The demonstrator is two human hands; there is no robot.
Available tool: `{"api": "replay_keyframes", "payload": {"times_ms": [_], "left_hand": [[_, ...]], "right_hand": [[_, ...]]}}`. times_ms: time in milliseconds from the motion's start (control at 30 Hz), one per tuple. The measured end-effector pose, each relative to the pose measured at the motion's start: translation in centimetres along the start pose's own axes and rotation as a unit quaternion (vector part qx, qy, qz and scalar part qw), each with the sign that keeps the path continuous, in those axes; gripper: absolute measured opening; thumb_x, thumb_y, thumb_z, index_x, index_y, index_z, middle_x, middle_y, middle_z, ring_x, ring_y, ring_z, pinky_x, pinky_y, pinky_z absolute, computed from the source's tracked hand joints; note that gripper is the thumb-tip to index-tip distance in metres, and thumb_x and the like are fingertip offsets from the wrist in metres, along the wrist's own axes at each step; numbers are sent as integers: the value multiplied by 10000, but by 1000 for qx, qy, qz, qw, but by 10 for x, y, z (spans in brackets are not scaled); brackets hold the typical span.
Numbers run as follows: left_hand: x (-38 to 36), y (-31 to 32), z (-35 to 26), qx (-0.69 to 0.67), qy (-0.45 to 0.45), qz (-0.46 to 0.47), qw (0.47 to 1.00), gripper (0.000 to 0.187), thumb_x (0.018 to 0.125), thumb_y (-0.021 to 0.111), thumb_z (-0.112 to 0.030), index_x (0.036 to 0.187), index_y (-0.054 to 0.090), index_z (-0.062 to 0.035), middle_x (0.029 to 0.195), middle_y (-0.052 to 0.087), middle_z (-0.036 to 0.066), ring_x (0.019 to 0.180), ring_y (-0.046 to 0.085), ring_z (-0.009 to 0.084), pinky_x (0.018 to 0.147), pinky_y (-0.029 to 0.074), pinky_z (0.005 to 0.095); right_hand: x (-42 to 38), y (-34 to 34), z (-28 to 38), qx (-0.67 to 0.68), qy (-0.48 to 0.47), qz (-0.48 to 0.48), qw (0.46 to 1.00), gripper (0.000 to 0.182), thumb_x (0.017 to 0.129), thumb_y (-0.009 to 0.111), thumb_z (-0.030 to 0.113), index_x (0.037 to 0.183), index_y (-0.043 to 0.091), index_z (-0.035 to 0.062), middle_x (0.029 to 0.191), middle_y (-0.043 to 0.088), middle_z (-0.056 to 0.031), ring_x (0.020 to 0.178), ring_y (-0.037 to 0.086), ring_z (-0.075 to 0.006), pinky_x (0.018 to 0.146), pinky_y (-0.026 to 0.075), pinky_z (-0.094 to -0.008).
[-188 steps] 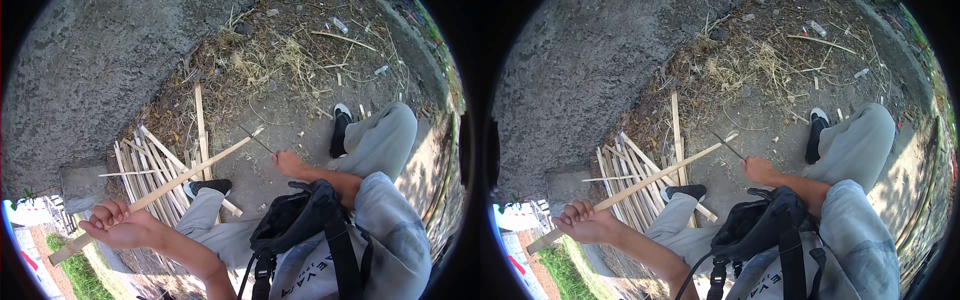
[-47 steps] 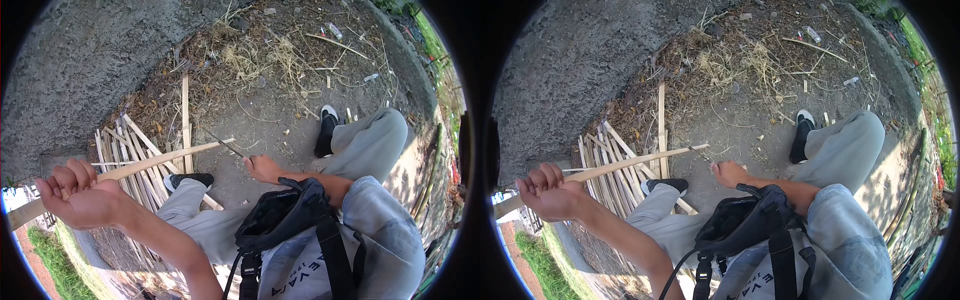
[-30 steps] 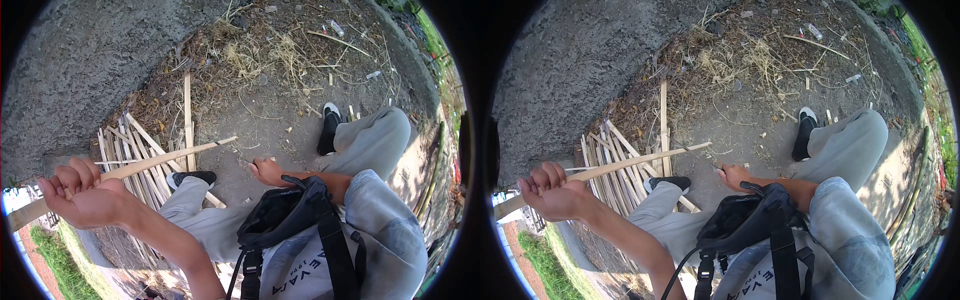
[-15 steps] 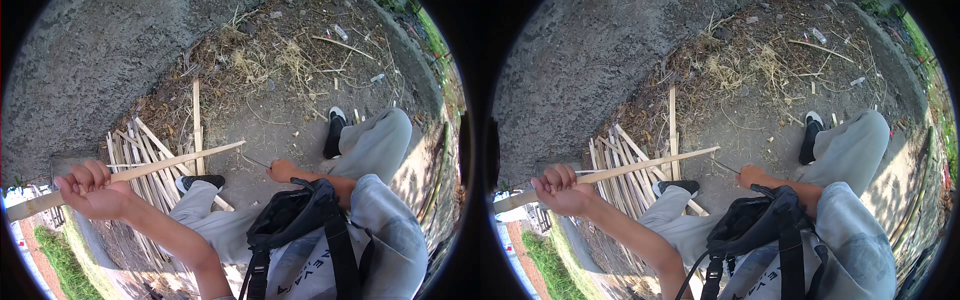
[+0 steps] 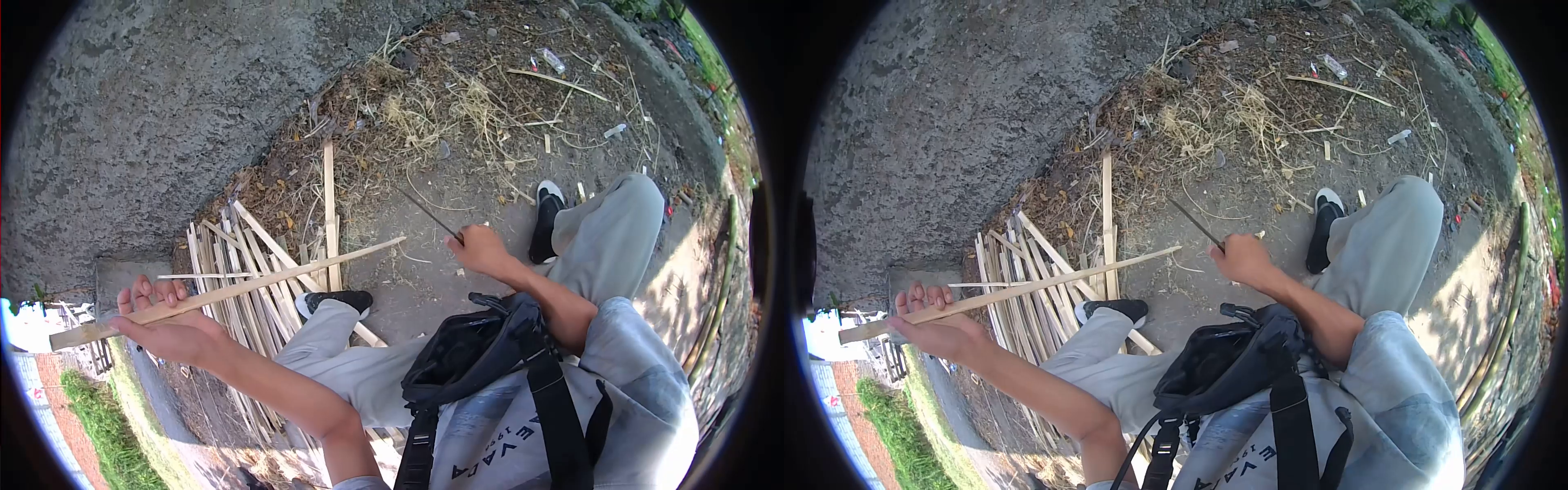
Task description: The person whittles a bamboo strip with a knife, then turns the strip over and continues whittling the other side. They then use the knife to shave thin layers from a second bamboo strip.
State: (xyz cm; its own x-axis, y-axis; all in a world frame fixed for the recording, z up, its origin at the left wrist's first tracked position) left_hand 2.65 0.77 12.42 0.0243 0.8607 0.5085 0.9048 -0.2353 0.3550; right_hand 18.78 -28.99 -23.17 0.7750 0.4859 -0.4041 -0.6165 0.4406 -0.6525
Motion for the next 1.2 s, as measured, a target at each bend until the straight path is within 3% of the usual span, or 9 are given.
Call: {"api": "replay_keyframes", "payload": {"times_ms": [167,433,500,600,633,933,1033,1133,1200], "left_hand": [[-3,-5,0,-74,-46,71,994,535,994,369,-543,994,498,-24,789,459,59,545,374,130,492,308,263],[17,-25,17,-86,-17,58,994,532,1014,347,-508,671,441,-112,655,430,52,598,429,178,574,355,293],[14,-21,18,-97,-15,4,995,558,1010,336,-524,623,414,-130,584,388,32,518,364,148,532,340,290],[29,-41,25,-64,-23,74,995,559,1006,338,-533,608,391,-144,514,323,-2,432,244,112,453,281,258],[20,-35,22,-35,30,-39,998,553,1002,341,-547,613,375,-155,485,252,-29,397,144,91,390,177,233],[20,-28,24,-6,64,-61,996,554,1001,342,-548,621,368,-146,491,198,-31,405,124,85,386,93,241],[19,-12,25,8,66,-69,995,562,999,335,-552,614,372,-144,484,202,-30,401,120,89,389,93,248],[18,-11,24,-1,73,-67,995,556,993,346,-562,632,377,-140,491,199,-31,405,112,90,393,98,250],[20,-9,24,-9,72,-58,996,557,989,353,-569,633,373,-141,493,198,-31,409,108,90,396,100,251]], "right_hand": [[1,28,18,115,-55,-1,992,519,942,507,444,816,656,-37,719,625,-286,726,632,-459,703,485,-533],[15,87,23,68,-177,87,978,499,947,516,457,916,654,-22,761,651,-256,759,638,-453,741,509,-522],[22,98,29,52,-172,123,976,491,960,495,443,929,652,-21,774,648,-268,791,637,-462,757,506,-524],[30,103,44,87,-156,142,974,498,983,439,429,939,656,-18,794,646,-285,827,635,-471,779,505,-527],[33,103,46,104,-149,143,973,506,991,417,425,941,659,-16,801,645,-291,837,634,-474,786,506,-528],[68,131,-7,8,-73,102,992,548,1002,359,405,812,656,-15,769,638,-288,793,621,-500,806,500,-541],[66,140,0,13,-124,87,988,538,996,373,411,843,664,-15,791,643,-292,803,627,-495,815,506,-530],[91,152,-49,-31,-9,119,992,525,996,377,405,869,668,-13,816,644,-293,832,627,-490,831,502,-530],[93,149,-39,-2,-46,103,994,555,993,360,427,887,682,-13,852,642,-311,868,626,-491,848,497,-538]]}}
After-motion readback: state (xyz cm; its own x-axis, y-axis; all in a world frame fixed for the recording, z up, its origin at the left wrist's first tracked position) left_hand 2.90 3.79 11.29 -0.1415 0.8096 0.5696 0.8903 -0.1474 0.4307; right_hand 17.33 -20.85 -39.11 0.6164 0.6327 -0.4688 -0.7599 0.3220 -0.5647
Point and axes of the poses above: each hand's wrist, its own x-axis towards the middle knuckle, its own y-axis out of the palm, z = x × y, the point moved 7 cm from there along x, towards the middle knuckle
